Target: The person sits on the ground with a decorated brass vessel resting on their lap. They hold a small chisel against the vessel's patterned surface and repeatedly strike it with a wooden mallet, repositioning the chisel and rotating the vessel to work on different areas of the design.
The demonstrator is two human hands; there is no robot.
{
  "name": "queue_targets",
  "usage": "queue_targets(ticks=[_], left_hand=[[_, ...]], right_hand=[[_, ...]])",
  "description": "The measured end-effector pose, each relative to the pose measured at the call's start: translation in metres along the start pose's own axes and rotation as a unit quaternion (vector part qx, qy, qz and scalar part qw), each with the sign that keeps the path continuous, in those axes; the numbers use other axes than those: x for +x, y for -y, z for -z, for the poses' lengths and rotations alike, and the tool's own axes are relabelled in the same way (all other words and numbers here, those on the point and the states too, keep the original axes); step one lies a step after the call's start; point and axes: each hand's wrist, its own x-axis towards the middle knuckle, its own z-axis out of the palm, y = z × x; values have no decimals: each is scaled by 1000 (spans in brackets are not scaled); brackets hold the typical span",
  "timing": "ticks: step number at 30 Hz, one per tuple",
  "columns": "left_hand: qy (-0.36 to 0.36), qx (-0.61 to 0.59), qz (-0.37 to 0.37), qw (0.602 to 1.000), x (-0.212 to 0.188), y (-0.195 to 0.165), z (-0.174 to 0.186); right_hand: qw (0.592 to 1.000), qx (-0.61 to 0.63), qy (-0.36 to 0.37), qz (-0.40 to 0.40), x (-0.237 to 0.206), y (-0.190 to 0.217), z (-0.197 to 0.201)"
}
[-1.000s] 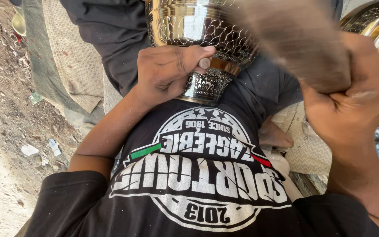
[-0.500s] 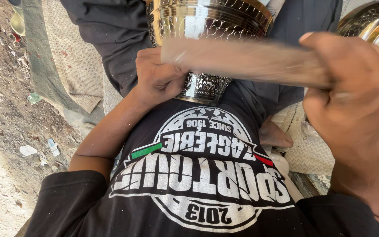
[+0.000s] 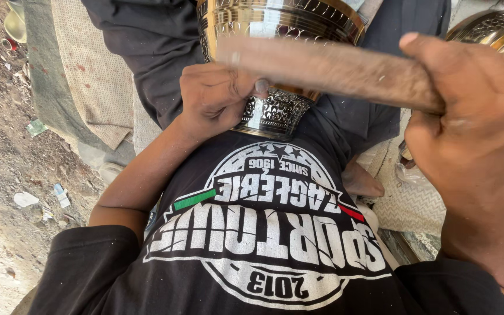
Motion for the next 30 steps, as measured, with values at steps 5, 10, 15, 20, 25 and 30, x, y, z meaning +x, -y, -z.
queue_targets(ticks=[5,10,15,20,25,30], left_hand=[[2,6,16,1000,1,1,8],[10,-6,42,999,-3,-1,14],[-2,12,29,1000,-6,1,20],[-18,7,21,1000,-6,2,22],[-26,10,-11,1000,-5,0,27],[-33,4,25,999,-9,0,33]], right_hand=[[998,-54,9,33,11,10,6],[997,68,14,-18,15,13,6],[999,18,34,11,10,12,6],[999,25,43,0,6,9,4],[997,-47,22,52,7,10,4],[995,-79,30,59,14,22,6]])
